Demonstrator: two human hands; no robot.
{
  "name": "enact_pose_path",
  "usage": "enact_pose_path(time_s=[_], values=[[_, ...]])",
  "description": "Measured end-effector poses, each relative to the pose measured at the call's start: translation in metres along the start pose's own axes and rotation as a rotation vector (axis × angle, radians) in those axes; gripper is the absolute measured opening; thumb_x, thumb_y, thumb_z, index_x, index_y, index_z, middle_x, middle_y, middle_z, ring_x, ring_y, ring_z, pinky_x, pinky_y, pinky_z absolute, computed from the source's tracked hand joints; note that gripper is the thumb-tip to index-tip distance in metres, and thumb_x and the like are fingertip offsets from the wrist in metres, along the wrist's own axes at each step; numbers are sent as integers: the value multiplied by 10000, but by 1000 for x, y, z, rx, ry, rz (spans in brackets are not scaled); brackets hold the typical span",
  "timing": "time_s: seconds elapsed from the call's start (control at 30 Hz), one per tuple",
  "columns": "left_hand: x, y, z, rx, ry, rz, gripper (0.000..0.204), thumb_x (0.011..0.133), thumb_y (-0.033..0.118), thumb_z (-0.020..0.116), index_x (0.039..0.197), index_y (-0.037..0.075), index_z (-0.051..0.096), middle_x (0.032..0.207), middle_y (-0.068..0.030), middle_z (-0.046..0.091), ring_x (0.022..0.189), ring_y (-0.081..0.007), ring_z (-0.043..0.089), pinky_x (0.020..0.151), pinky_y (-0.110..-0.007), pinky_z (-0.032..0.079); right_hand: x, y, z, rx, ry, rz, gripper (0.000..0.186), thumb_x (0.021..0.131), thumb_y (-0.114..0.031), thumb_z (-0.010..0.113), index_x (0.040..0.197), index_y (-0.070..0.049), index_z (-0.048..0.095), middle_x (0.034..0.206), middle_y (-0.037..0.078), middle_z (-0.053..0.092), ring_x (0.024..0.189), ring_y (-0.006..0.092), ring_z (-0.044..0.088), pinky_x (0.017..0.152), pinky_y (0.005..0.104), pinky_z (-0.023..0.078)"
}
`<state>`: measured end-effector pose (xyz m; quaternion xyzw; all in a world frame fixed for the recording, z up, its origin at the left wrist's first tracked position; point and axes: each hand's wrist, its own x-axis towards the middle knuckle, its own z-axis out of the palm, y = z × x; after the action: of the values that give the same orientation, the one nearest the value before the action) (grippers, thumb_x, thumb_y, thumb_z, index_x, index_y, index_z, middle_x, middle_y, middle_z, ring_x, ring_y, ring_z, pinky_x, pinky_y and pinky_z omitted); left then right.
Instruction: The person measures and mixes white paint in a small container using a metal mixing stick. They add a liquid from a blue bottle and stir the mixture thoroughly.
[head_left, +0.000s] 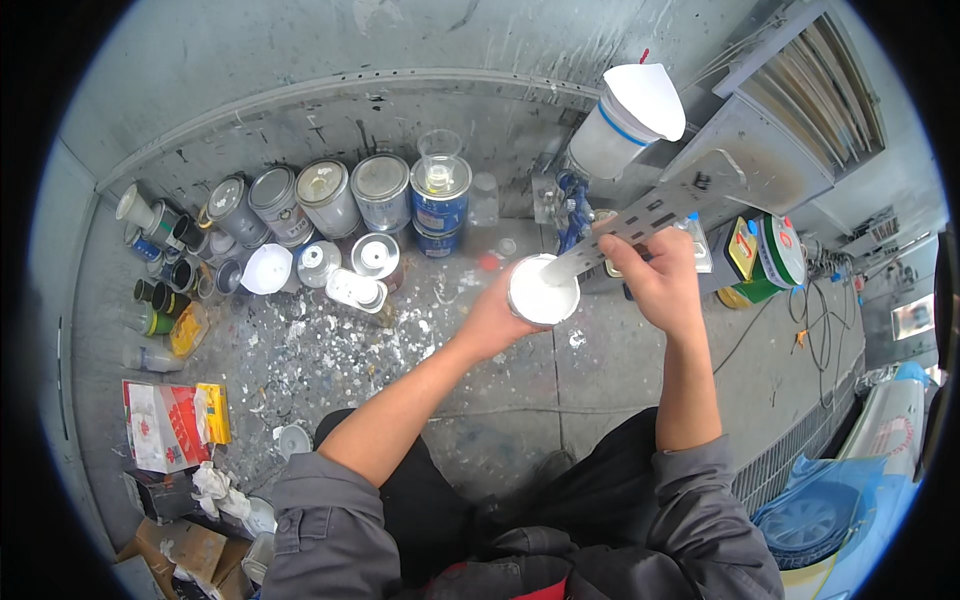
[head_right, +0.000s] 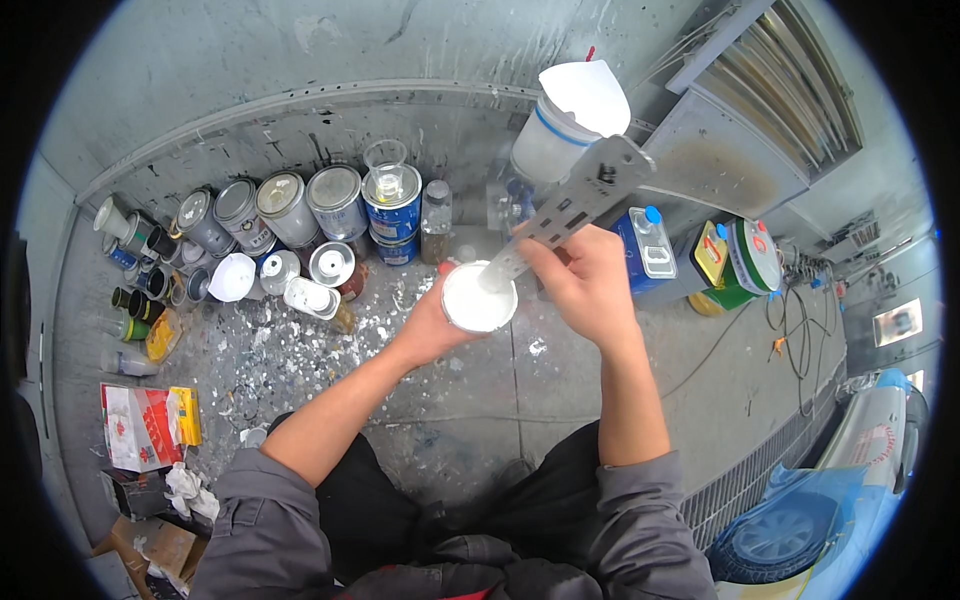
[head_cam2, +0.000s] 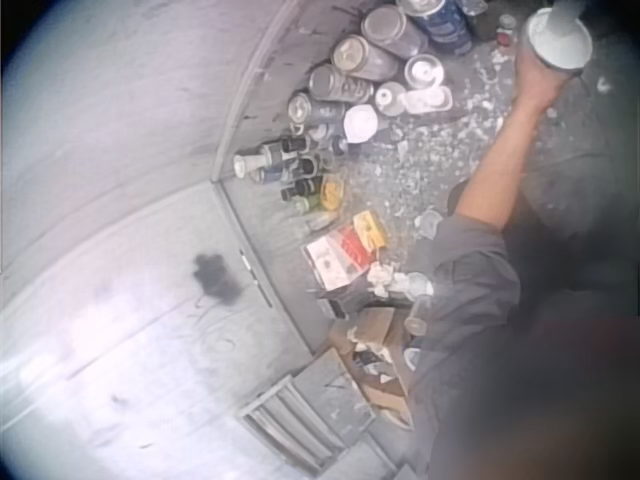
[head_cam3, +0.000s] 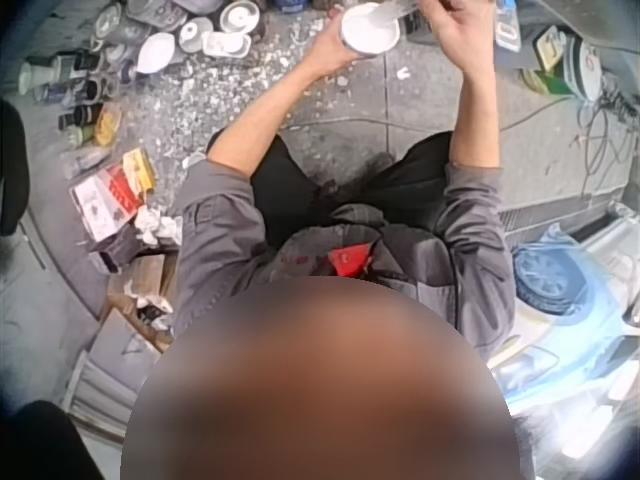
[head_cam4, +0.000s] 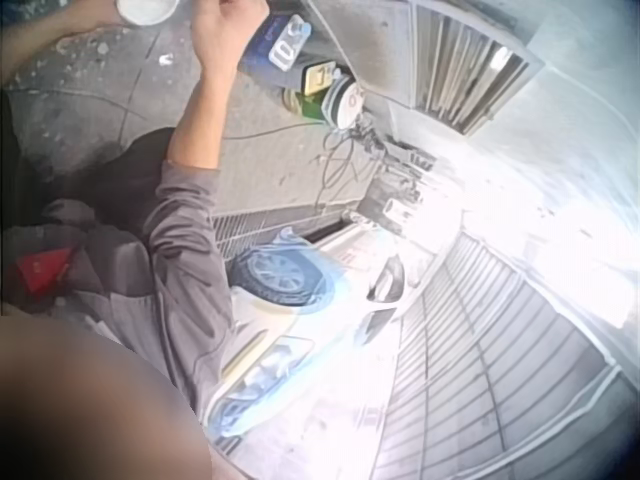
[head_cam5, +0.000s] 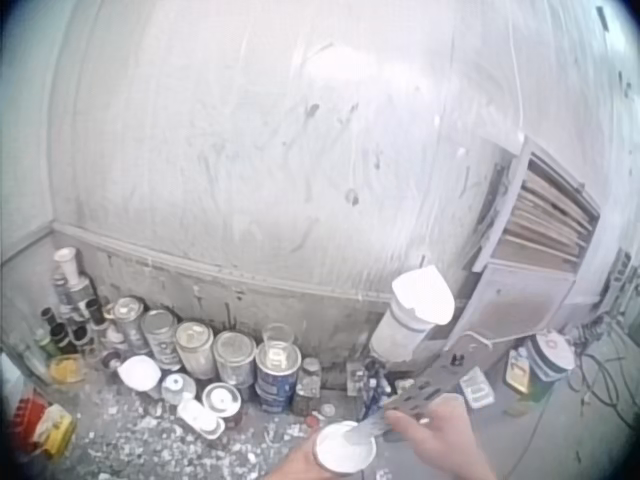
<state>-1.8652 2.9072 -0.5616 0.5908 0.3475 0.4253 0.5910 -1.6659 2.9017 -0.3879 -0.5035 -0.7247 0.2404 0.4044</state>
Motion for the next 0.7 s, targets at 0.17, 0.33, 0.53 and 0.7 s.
enact_pose_path(time_s=[0.17, 0.33, 0.53, 0.7], values=[[5, 3, 1, 10, 39, -10, 900, 726, 111, 945, 1499, 43, 489, 1435, -115, 617, 1349, -243, 580, 1134, -391, 457, -7, 23, 19, -16, 59, 141, 211, 930, -102, 734, 1088, 27, 784, 782, 78, 749, 678, 87, 632, 623, 282, 498], [7, 2, 0, 33, 86, -28, 878, 725, 123, 952, 1479, 43, 509, 1402, -114, 644, 1319, -244, 605, 1119, -390, 469, -11, 30, 32, 42, 51, 170, 210, 981, -131, 732, 1104, 32, 780, 803, 6, 705, 685, 60, 570, 611, 251, 457], [7, -1, 1, 46, 113, -34, 859, 711, 115, 957, 1457, 41, 536, 1375, -110, 662, 1293, -242, 624, 1103, -381, 480, -11, 36, 33, 165, 111, 203, 195, 956, -134, 746, 1063, 23, 790, 758, 33, 723, 654, 81, 598, 604, 284, 479], [4, 0, -1, 55, 116, -23, 849, 714, 89, 944, 1459, 41, 540, 1384, -104, 656, 1299, -234, 618, 1107, -372, 475, -4, 18, 12, 290, 106, 223, 213, 991, -157, 744, 1106, 19, 781, 773, -11, 675, 675, 61, 561, 600, 253, 435]])
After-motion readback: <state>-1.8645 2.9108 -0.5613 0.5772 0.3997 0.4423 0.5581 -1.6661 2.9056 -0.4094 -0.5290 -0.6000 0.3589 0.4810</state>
